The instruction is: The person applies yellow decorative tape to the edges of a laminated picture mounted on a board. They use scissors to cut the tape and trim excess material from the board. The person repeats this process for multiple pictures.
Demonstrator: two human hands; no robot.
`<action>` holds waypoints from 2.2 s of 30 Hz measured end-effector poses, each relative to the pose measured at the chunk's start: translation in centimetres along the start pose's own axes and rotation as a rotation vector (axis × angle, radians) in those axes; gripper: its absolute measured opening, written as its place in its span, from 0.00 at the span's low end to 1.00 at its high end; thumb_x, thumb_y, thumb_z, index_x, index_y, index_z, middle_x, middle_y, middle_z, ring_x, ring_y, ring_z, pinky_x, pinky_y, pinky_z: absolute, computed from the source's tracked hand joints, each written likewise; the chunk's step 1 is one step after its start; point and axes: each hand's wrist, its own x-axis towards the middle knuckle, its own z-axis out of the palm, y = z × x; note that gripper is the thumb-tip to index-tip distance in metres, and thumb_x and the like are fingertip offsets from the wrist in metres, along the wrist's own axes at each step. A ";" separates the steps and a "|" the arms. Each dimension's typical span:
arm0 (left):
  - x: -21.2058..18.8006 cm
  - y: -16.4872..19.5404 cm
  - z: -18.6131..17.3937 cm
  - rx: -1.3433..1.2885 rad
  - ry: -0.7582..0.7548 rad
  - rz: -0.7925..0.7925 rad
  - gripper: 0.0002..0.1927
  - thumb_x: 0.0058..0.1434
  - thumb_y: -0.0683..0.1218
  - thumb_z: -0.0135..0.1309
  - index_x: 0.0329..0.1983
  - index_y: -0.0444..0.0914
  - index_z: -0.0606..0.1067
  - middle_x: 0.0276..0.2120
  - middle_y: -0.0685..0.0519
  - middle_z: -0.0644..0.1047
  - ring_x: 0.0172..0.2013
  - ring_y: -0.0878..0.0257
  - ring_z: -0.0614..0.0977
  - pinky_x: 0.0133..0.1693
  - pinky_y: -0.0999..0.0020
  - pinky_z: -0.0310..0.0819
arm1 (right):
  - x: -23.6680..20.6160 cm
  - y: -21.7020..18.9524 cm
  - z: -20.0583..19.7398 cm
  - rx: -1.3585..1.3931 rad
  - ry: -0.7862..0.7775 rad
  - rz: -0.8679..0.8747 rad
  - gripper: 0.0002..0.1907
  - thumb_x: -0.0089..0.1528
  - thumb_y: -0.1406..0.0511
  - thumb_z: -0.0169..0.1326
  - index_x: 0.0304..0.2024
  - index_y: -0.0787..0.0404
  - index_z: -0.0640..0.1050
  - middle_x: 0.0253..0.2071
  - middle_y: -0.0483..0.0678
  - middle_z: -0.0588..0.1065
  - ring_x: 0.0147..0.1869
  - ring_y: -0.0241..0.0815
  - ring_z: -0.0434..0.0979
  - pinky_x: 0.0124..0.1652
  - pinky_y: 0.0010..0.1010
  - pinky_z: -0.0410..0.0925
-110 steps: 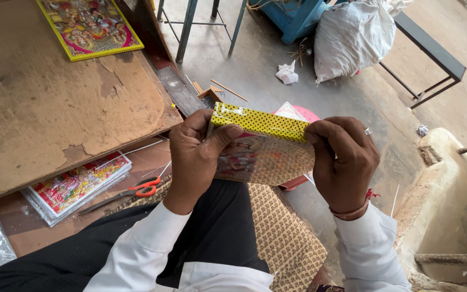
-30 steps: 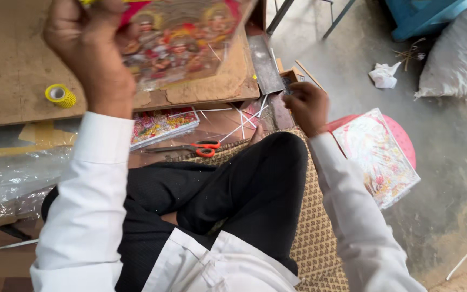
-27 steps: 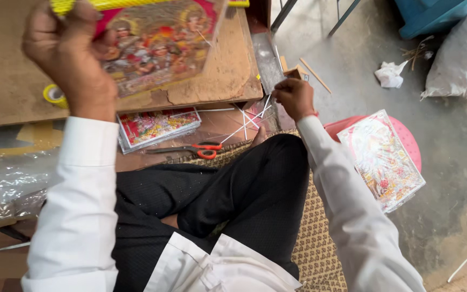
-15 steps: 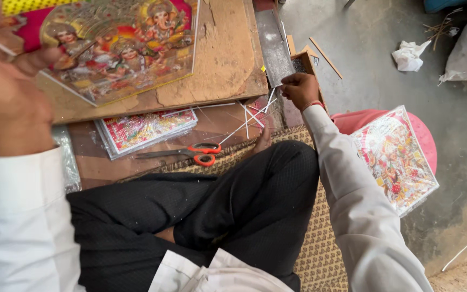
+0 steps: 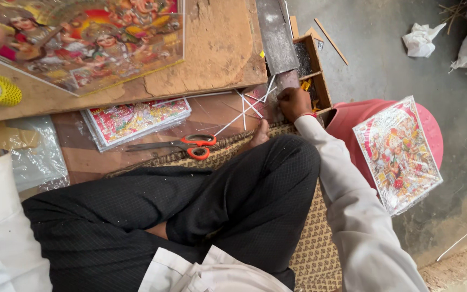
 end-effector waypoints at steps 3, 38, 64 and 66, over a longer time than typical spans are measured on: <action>-0.5 2.0 2.0 -0.011 0.017 0.002 0.09 0.73 0.40 0.60 0.49 0.28 0.78 0.40 0.43 0.81 0.33 0.57 0.84 0.33 0.62 0.82 | -0.2 -0.5 -0.8 -0.036 0.106 -0.006 0.09 0.55 0.64 0.63 0.38 0.58 0.87 0.35 0.53 0.82 0.37 0.49 0.83 0.41 0.37 0.74; -2.5 4.6 12.2 -0.029 0.418 0.155 0.11 0.50 0.38 0.65 0.19 0.32 0.73 0.18 0.52 0.76 0.15 0.66 0.77 0.13 0.71 0.71 | 4.0 -43.1 -15.9 0.380 -0.236 -0.543 0.15 0.60 0.60 0.67 0.29 0.67 0.83 0.22 0.39 0.74 0.26 0.28 0.68 0.28 0.25 0.61; -1.1 4.6 12.8 0.271 0.512 -0.130 0.13 0.64 0.49 0.55 0.38 0.32 0.77 0.39 0.41 0.80 0.40 0.47 0.81 0.43 0.46 0.74 | -0.8 -45.3 -15.0 -0.237 0.141 -1.099 0.06 0.55 0.68 0.65 0.36 0.58 0.85 0.31 0.53 0.80 0.37 0.57 0.79 0.65 0.44 0.65; -3.4 4.6 12.4 0.836 0.381 0.265 0.13 0.66 0.50 0.55 0.42 0.35 0.78 0.43 0.43 0.81 0.46 0.46 0.81 0.52 0.42 0.69 | -0.9 -46.1 -15.2 -0.233 0.138 -1.170 0.08 0.53 0.68 0.65 0.36 0.58 0.85 0.33 0.51 0.81 0.45 0.59 0.79 0.56 0.45 0.67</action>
